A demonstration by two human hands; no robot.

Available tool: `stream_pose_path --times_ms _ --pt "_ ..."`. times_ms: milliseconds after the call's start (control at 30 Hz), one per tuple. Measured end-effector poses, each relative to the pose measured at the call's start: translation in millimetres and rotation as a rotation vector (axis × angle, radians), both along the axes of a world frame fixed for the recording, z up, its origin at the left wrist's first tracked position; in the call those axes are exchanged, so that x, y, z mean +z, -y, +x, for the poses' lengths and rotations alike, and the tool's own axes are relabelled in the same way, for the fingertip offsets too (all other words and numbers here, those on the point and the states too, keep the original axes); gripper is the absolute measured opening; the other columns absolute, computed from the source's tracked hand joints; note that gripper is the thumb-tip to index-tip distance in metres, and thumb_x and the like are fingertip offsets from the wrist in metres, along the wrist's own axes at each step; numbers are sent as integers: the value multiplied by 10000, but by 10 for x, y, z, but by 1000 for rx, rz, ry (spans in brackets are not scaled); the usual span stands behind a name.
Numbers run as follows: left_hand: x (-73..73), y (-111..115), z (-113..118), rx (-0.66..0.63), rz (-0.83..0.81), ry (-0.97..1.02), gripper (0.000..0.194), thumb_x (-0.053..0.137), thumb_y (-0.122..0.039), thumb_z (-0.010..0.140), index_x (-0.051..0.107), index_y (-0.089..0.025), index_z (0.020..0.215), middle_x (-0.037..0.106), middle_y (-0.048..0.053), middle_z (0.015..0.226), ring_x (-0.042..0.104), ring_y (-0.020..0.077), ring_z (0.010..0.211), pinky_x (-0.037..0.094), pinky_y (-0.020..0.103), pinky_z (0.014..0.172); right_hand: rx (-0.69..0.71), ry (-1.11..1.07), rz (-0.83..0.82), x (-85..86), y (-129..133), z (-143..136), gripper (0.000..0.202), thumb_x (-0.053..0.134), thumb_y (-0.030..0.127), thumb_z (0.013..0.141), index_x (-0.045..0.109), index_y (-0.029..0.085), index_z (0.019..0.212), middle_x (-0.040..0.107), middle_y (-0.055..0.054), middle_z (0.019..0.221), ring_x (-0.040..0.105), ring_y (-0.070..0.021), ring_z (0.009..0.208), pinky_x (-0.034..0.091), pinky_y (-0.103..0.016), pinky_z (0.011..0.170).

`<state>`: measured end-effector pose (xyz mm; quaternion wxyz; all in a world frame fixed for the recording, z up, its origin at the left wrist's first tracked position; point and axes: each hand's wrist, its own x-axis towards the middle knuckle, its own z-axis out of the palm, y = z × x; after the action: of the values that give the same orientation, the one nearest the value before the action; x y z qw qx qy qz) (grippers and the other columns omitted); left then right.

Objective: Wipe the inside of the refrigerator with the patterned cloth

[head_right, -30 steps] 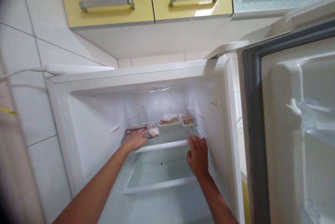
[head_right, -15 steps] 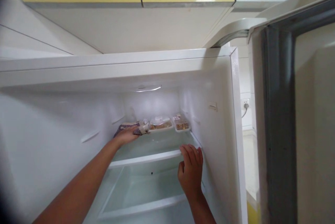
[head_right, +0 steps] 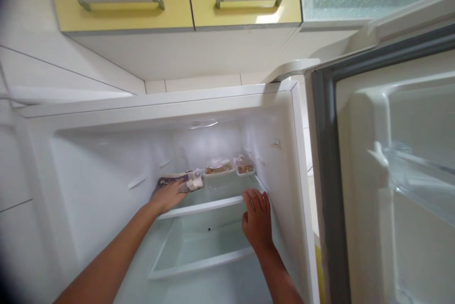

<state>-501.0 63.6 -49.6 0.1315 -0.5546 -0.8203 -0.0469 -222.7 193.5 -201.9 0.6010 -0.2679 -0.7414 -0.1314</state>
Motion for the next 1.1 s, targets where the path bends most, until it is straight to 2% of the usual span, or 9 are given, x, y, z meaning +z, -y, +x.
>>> stream_pose_path --times_ms 133,233,367,467,600,700,800,933,1100 --pt "-19 377 210 -4 -68 -8 674 432 -399 884 400 -247 1540 375 94 1651 379 310 1510 316 514 1230 2 42 -16 29 36 14 609 470 -25 760 543 167 1333 638 -103 1329 478 -274 1337 312 -572 1217" --pt "-29 584 356 -24 -75 8 677 429 -398 888 389 -248 1547 357 76 1660 345 307 1528 287 515 1248 9 47 -36 44 60 32 619 464 -27 754 550 164 1337 633 -105 1349 468 -280 1359 320 -573 1218" --pt "-29 737 551 -22 -67 8 672 460 -354 868 412 -289 1535 388 28 1649 335 314 1531 253 514 1267 48 13 -42 21 54 26 612 439 -28 759 569 166 1325 635 -103 1359 459 -275 1381 332 -588 1217" --pt "-21 743 719 -21 -76 20 682 473 -343 858 410 -294 1536 371 26 1658 316 335 1537 243 545 1266 85 -29 -34 -16 21 -4 610 413 -30 773 574 180 1322 639 -96 1366 463 -263 1392 332 -602 1219" --pt "-55 564 1006 -106 -66 15 686 490 -380 854 413 -307 1532 372 30 1659 329 368 1525 255 581 1254 100 -86 -57 -24 -1 -36 695 406 -30 779 487 185 1435 627 -112 1390 467 -258 1409 349 -608 1214" --pt "-114 278 1274 -200 -43 16 698 506 -441 849 399 -344 1532 379 22 1658 324 386 1523 251 599 1252 137 -116 -108 -10 24 -27 833 390 -38 781 270 185 1575 585 -135 1443 486 -243 1406 353 -600 1218" --pt "-155 -63 1562 -307 -28 22 708 502 -458 841 394 -341 1531 391 44 1651 340 405 1508 267 634 1232 189 -133 -157 -38 58 18 900 374 -33 798 107 221 1620 511 -133 1523 447 -243 1448 365 -588 1216" --pt "-154 -385 1858 -399 -20 26 707 467 -488 846 408 -302 1525 420 83 1630 361 430 1484 295 674 1196 187 -218 -242 -138 62 115 893 401 -7 809 109 219 1622 333 -145 1641 323 -276 1526 407 -541 1201" --pt "-154 -440 1954 -423 -2 32 691 444 -493 854 429 -287 1513 445 89 1612 404 428 1451 317 680 1178 170 -182 -281 -176 32 200 865 395 -7 820 132 197 1619 342 -155 1634 318 -276 1529 393 -528 1213"
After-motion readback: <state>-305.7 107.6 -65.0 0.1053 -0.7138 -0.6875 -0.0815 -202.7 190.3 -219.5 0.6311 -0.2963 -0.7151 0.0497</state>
